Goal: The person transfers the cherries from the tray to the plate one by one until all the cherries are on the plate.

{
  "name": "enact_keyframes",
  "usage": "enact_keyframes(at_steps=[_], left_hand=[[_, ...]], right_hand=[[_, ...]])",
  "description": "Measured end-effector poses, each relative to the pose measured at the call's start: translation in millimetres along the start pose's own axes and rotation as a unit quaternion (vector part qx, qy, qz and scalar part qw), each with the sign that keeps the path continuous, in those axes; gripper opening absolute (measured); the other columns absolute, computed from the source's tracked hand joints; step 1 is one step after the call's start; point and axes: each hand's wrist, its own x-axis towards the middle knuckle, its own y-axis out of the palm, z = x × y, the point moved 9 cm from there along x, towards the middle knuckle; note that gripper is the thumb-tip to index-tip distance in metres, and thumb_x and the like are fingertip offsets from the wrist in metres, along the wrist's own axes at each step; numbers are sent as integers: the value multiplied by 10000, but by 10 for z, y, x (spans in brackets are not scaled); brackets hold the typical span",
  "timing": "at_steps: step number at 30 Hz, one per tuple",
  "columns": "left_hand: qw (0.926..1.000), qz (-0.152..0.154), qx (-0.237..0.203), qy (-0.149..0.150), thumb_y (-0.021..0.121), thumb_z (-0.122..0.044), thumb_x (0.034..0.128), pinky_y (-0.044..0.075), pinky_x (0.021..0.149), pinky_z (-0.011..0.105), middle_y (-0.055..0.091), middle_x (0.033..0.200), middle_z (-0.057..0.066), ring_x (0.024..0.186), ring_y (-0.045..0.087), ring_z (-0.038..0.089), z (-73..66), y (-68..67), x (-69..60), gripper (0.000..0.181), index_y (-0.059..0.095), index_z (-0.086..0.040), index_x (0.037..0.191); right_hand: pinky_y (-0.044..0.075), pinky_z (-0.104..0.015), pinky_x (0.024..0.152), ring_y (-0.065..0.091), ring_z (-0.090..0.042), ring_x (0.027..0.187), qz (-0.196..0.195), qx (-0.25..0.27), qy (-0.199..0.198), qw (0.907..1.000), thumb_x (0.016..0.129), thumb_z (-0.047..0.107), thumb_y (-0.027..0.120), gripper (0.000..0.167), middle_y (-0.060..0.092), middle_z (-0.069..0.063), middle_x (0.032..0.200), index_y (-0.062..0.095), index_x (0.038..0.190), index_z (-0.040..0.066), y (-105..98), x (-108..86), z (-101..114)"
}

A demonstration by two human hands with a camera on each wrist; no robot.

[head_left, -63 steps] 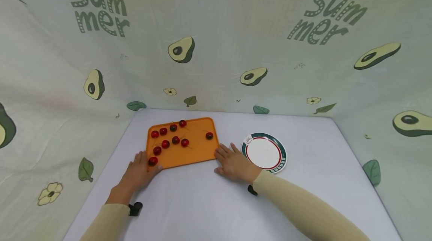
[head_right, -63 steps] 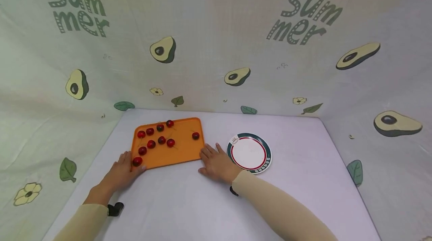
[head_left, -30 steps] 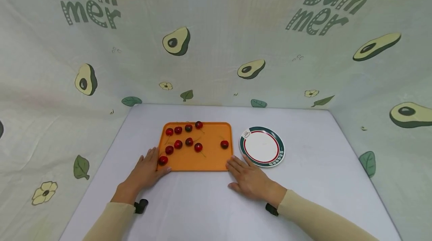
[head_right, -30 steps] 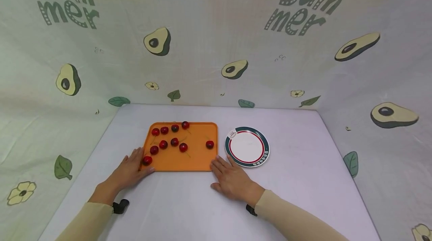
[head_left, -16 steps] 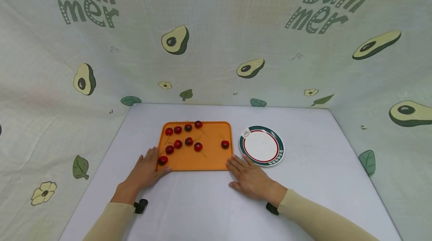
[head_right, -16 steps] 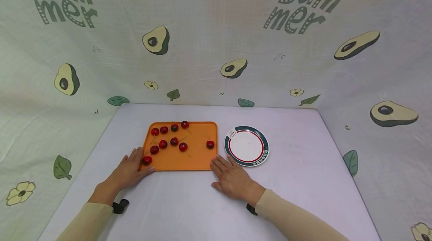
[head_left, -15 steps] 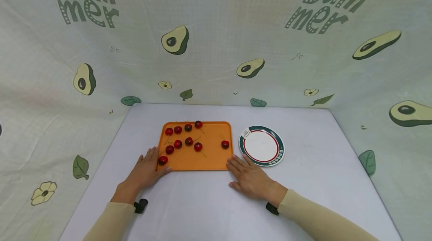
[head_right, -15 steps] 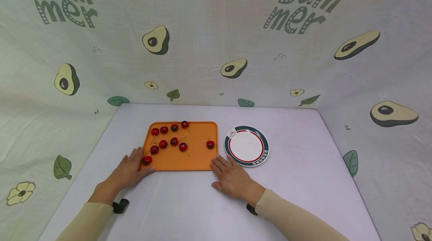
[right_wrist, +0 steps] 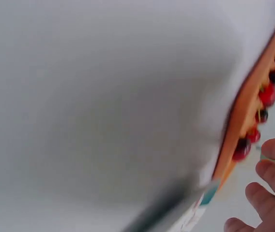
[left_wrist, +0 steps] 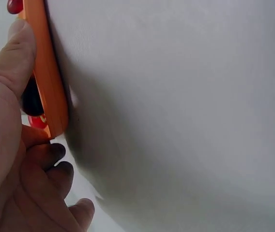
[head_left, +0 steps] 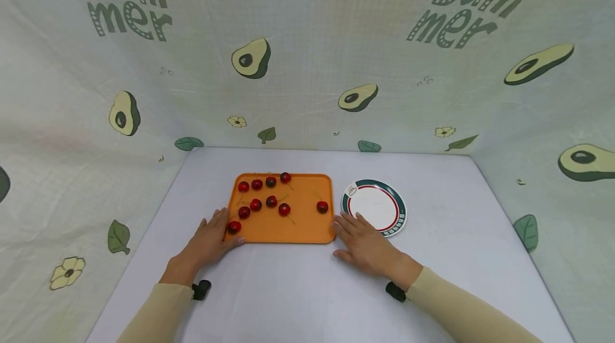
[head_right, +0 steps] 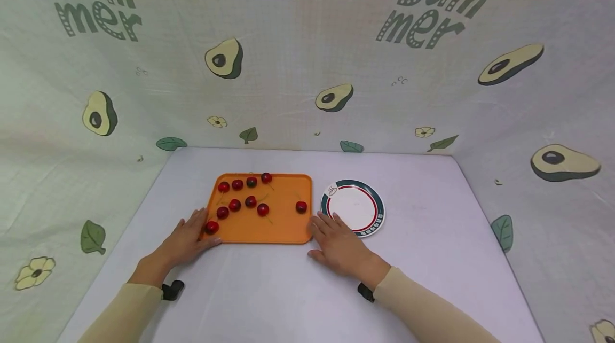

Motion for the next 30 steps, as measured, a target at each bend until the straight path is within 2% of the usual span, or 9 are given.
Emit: enact_keyframes(at_steps=[3,6,10,15,18,23,26,28,30], left_hand=[[10000,19,-56,13,693,-619,941,104,1267,648,235,1695,300,1591,171,487,-2,9,18,1105,192,79,1636],[9999,55,-107,11,693,-628,935,99,1269,646,225,1703,289,1596,162,479,3,16,32,1111,190,65,1643],[9998,95,-143,35,694,-626,936,89,1271,647,214,1711,277,1600,153,474,13,15,41,1108,183,49,1650],[9997,114,-220,71,682,-635,939,79,1269,653,211,1712,278,1601,146,474,22,-5,26,1110,173,45,1653],[9992,97,-341,163,681,-627,947,74,1265,663,215,1707,287,1599,145,483,14,-10,30,1104,172,56,1649],[9986,35,-464,259,685,-614,954,74,1261,673,216,1707,289,1597,140,491,44,-17,27,1096,170,59,1648],[9985,2,-471,279,695,-616,946,84,1257,680,219,1704,293,1592,145,500,51,-23,24,1102,177,59,1647],[9984,-7,-476,302,706,-604,943,89,1255,682,221,1702,296,1590,147,504,39,-24,27,1100,181,61,1646],[9983,-2,-480,327,712,-598,941,93,1253,684,222,1701,298,1588,148,506,20,-18,43,1101,182,60,1646]], right_hand=[[337,-584,1222,447,-394,1490,-403,154,268,9987,1016,426,682,666,511,-180,1581,534,1515,11,-167,-59,-244],[366,-593,1200,478,-420,1448,-672,356,704,9946,991,396,725,690,513,-205,1560,519,1522,7,-290,-139,-545],[385,-623,1173,467,-465,1431,-703,833,1513,9825,999,363,727,714,474,-232,1575,455,1567,28,-348,-292,-970],[334,-682,1178,381,-522,1467,-475,1656,2492,9530,1015,342,708,745,408,-279,1608,377,1611,42,-320,-488,-1393],[303,-708,1181,352,-552,1478,-300,1900,2913,9371,1011,339,711,786,380,-313,1613,330,1636,51,-275,-591,-1577],[436,-694,1082,532,-518,1357,-192,2116,3230,9222,982,287,752,838,426,-324,1578,298,1656,85,-186,-666,-1780],[512,-642,1007,612,-475,1276,-210,2413,3399,9087,970,241,761,844,490,-317,1532,295,1661,105,-106,-688,-1906],[550,-581,963,650,-444,1222,-203,2708,3538,8950,965,214,760,854,527,-317,1499,283,1666,114,-53,-711,-1992],[585,-507,905,694,-394,1117,-162,3114,3715,8745,964,185,755,869,555,-318,1464,259,1676,129,3,-753,-2070]])
